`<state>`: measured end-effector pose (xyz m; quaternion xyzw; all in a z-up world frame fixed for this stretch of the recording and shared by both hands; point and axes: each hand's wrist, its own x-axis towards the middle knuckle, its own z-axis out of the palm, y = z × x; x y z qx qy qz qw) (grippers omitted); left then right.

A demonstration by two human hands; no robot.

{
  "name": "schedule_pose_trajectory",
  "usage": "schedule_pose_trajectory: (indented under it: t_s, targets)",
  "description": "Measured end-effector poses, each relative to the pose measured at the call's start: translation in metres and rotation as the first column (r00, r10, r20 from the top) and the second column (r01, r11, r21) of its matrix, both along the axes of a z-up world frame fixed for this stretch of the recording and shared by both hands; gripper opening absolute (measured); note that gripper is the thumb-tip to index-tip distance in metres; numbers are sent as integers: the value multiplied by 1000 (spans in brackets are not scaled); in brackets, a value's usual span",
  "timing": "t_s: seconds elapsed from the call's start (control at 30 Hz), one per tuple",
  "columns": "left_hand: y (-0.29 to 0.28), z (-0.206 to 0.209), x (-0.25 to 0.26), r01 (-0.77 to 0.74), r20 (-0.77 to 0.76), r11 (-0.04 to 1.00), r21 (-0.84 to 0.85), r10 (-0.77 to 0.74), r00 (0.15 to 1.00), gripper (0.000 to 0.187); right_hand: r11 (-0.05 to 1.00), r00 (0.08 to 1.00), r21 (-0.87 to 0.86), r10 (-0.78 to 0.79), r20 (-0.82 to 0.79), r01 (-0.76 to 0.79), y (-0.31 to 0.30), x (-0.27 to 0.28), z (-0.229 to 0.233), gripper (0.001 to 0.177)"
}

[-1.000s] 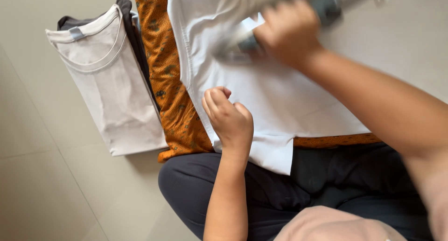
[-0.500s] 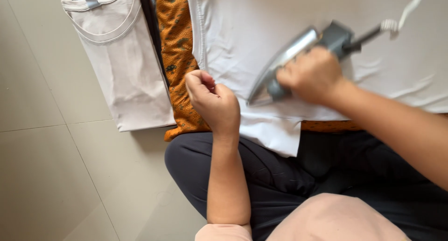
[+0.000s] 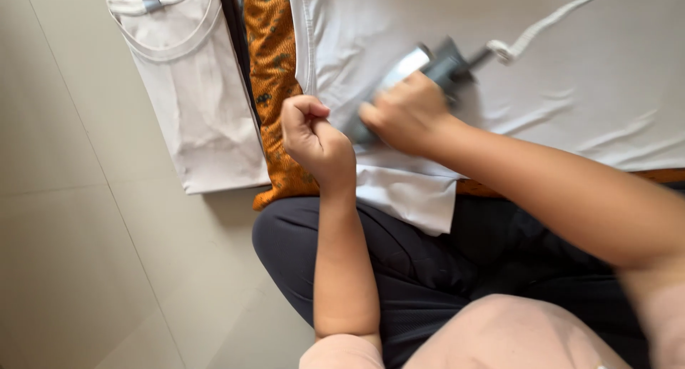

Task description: Ironing a white shirt on a mat placed on the floor.

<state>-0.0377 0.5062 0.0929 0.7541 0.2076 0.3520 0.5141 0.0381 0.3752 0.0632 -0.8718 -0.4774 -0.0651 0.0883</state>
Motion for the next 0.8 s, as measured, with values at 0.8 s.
schedule_pose_trajectory:
  t_s: [0.8]
  targets:
    - [-62,-1,7,606,-107,762,230,-599,794,17,988,999,-154,13,35,-8,-106,53,7,29]
